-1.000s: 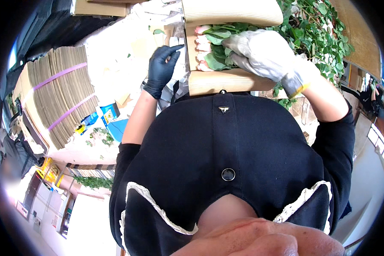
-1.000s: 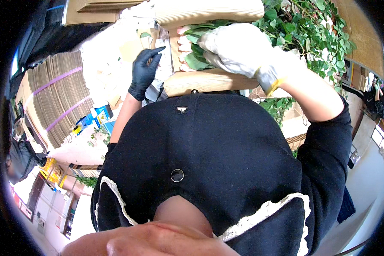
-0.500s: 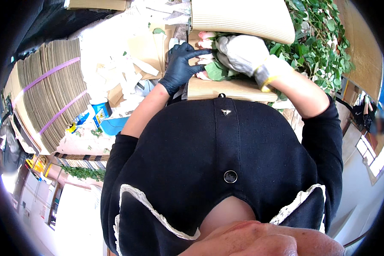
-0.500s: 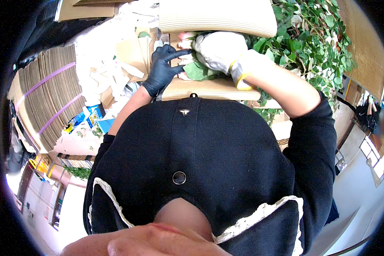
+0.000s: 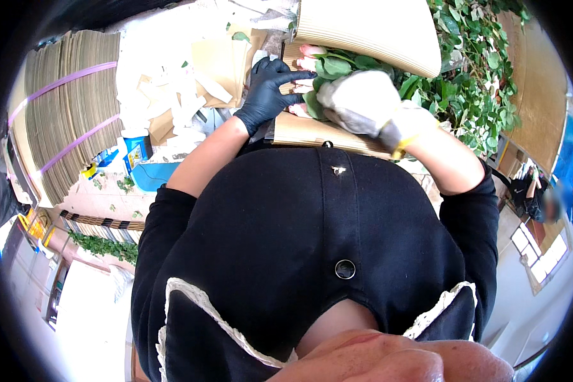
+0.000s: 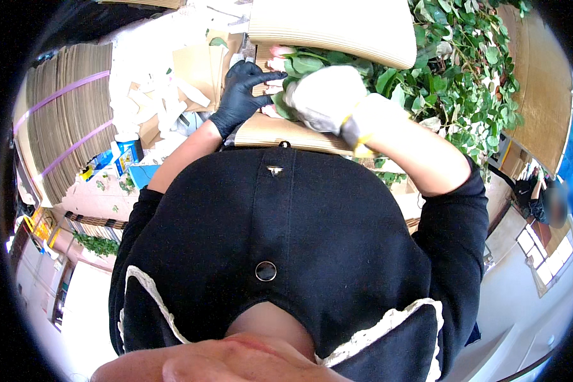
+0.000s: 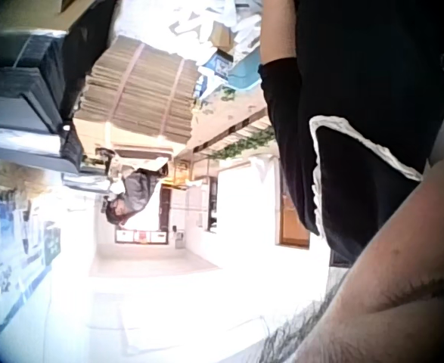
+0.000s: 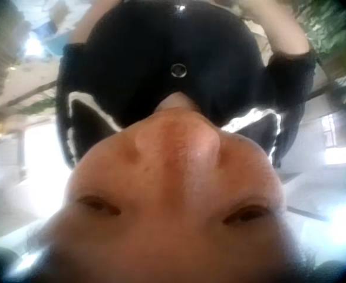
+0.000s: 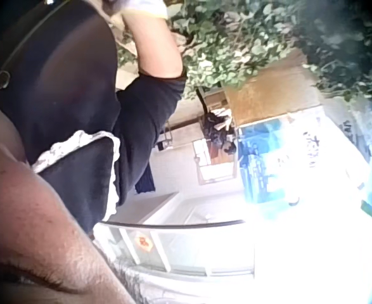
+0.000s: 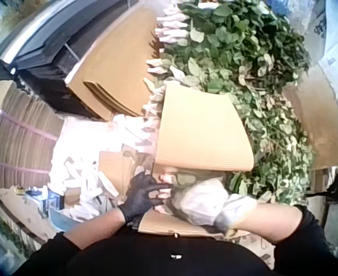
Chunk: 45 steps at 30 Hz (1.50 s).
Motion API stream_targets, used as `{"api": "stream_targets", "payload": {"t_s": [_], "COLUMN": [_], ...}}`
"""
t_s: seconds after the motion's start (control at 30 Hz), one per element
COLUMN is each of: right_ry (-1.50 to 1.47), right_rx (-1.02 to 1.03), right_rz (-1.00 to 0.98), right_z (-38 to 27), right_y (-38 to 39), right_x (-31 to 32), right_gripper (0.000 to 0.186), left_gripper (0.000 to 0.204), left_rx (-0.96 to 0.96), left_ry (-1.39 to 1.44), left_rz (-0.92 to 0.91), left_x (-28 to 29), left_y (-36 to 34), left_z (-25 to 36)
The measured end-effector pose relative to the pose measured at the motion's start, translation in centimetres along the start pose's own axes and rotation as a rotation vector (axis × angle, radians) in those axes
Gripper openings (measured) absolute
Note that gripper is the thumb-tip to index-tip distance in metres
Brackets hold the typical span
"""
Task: The person arranges pink roses and green leaves into a cardboard box. They place the flowers and leaves one by one, adjusting their positions to create a decorative arrangement.
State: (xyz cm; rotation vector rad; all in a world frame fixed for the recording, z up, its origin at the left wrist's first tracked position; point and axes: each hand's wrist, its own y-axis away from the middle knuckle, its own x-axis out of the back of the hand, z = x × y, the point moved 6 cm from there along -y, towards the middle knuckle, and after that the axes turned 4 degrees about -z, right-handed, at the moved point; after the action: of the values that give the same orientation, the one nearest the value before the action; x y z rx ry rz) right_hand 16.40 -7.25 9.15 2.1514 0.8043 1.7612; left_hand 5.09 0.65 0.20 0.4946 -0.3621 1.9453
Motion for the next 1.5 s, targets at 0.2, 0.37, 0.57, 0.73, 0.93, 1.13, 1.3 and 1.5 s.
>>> {"api": "stream_targets", "payload": {"t_s": [0.2,0.37,0.57,0.73,0.93,1.13,1.3,1.5], "right_ry": [0.089,-0.239,-0.342,-0.419,0.056,0.003,-0.377,-1.164], "right_rx": [0.109,0.116,0.039,-0.015,-0.068,0.056,-0.906,-0.117], "right_rz": [0.188,0.181,-0.044,-0.008,0.451,0.361,0.84,0.819], "right_z": [-0.9,-0.1,0.0,1.5,2.8,1.7,8.5,9.0], "right_y": [0.0,0.6,-0.3,1.1,-1.2,2.0,10.2,12.1], "right_x": [0.1,-1.0,-1.5,0.4,0.5,3.9,13.1,16.0], "right_gripper": [0.01,0.017,0.026,0.025,0.029,0.035,0.064,0.046], "left_gripper": [0.051,0.051,0.051,0.049,0.044,0.05,0.052,0.049], "left_rx": [-0.024,0.014,0.094,0.047,0.114,-0.007,-0.063,-0.119], "left_ry": [-0.088,-0.007,0.138,-0.023,0.002,-0.017,-0.06,-0.116], "left_rz": [-0.033,-0.05,-0.104,-0.088,-0.084,-0.073,-0.024,0.004], "left_x": [0.1,0.7,0.5,0.2,-0.1,0.1,0.2,0.7], "left_y": [0.1,-0.3,-0.4,0.1,0.2,0.4,0.6,0.3], "left_z": [0.6,0.9,0.6,0.4,-0.4,-0.3,-0.1,0.3]}}
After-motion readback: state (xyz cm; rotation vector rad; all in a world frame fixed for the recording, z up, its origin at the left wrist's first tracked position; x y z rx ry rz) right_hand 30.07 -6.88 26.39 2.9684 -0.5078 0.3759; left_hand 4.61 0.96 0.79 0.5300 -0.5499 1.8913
